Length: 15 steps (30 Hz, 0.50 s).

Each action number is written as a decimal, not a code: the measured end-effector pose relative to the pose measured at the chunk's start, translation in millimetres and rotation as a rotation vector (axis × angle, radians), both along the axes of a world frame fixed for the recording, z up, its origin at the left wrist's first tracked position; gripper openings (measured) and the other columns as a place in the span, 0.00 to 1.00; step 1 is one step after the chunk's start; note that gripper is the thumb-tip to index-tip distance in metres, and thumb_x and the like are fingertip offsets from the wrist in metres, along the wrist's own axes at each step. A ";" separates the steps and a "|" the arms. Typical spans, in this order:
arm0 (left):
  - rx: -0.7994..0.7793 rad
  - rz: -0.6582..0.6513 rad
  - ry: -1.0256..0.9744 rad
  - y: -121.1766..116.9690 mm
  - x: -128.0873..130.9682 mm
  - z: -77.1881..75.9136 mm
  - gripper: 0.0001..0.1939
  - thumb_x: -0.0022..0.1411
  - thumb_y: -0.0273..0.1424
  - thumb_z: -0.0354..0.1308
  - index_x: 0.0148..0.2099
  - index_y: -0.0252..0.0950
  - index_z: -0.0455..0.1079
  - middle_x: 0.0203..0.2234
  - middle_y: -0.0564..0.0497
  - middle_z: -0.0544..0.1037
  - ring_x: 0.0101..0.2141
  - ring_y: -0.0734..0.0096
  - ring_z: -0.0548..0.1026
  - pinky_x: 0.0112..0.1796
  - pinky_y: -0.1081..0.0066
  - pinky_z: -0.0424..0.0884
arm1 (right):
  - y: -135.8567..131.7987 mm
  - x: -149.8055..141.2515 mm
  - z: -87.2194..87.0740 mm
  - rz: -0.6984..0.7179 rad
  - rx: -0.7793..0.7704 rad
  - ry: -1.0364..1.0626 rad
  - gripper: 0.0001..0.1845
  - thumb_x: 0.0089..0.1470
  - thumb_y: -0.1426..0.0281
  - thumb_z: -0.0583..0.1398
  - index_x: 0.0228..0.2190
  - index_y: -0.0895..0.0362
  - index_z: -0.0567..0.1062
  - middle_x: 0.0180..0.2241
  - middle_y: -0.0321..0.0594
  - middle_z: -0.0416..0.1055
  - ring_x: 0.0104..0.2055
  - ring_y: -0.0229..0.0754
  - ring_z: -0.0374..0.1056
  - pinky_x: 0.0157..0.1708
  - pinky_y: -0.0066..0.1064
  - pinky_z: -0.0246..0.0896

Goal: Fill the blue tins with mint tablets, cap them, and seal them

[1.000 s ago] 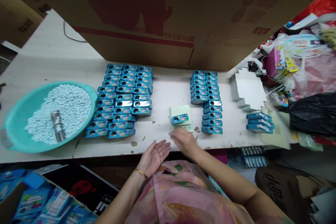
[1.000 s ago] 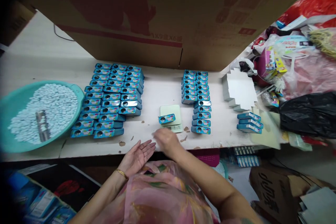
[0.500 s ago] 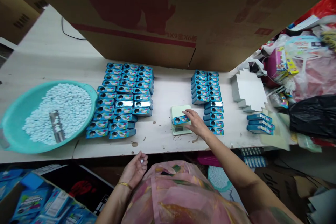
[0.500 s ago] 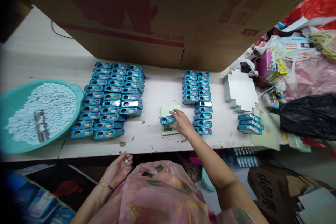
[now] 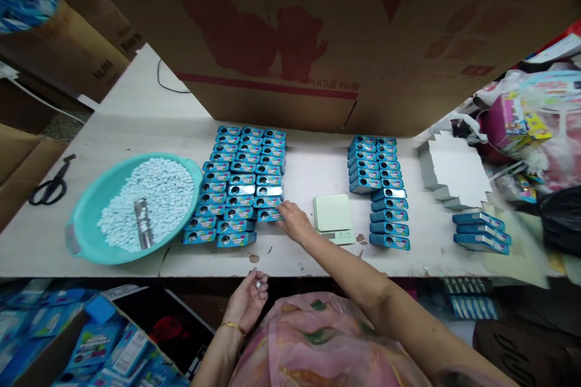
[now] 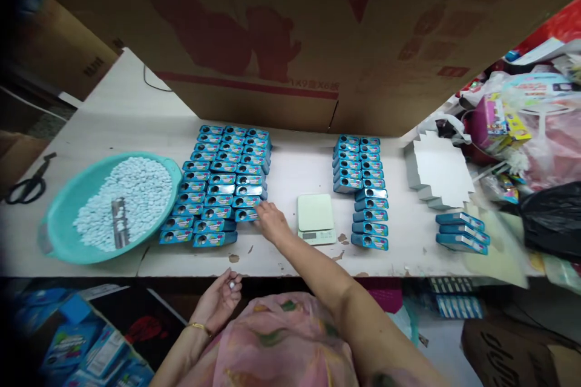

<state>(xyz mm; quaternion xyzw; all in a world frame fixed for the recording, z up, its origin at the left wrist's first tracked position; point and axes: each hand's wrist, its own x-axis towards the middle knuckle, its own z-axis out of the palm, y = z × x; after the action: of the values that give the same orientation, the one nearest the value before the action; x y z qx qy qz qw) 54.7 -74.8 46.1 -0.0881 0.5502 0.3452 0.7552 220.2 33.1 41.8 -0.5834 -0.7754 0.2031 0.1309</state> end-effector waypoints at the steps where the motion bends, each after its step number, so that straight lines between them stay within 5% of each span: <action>1: 0.004 -0.007 -0.002 1.7 0.4 0.8 0.06 0.53 0.25 0.50 0.25 0.30 0.63 0.19 0.52 0.65 0.17 0.84 0.61 0.15 0.82 0.58 | 1.9 0.8 -2.6 0.001 0.020 0.018 0.20 0.49 0.68 0.55 0.45 0.55 0.62 0.42 0.42 0.61 0.42 0.42 0.57 0.39 0.32 0.59; 4: -0.001 -0.021 0.002 3.6 -1.9 -1.8 0.06 0.53 0.24 0.50 0.25 0.31 0.63 0.19 0.52 0.66 0.17 0.83 0.62 0.15 0.81 0.59 | 1.7 46.3 -5.0 -0.079 0.138 0.022 0.18 0.49 0.71 0.55 0.44 0.56 0.64 0.43 0.43 0.62 0.43 0.41 0.57 0.41 0.32 0.58; 8: -0.053 -0.033 0.047 1.6 -3.6 -10.8 0.06 0.53 0.23 0.49 0.25 0.31 0.63 0.19 0.52 0.67 0.17 0.83 0.63 0.15 0.81 0.60 | -1.2 159.3 0.2 -0.435 0.321 -0.207 0.11 0.50 0.73 0.52 0.37 0.60 0.70 0.38 0.46 0.63 0.41 0.44 0.57 0.40 0.37 0.56; 10: -0.059 -0.041 0.057 1.2 0.9 -11.6 0.06 0.53 0.23 0.49 0.24 0.31 0.63 0.19 0.52 0.67 0.17 0.83 0.63 0.15 0.82 0.60 | 1.4 203.5 0.4 -0.480 0.334 -0.246 0.11 0.52 0.71 0.51 0.34 0.62 0.71 0.38 0.49 0.62 0.42 0.46 0.56 0.39 0.39 0.54; 15: -0.005 -0.045 0.033 5.9 20.1 0.0 0.07 0.54 0.24 0.49 0.24 0.30 0.64 0.19 0.50 0.68 0.18 0.81 0.66 0.17 0.81 0.63 | 4.0 233.4 1.0 -0.369 0.328 -0.245 0.10 0.52 0.71 0.51 0.23 0.57 0.70 0.38 0.45 0.61 0.43 0.47 0.55 0.40 0.41 0.52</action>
<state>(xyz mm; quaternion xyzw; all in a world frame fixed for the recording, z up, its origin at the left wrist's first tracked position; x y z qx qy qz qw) 74.8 -69.0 46.1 -0.0719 0.5656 0.3279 0.7533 453.6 37.1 42.8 -0.7062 -0.6884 -0.0246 0.1636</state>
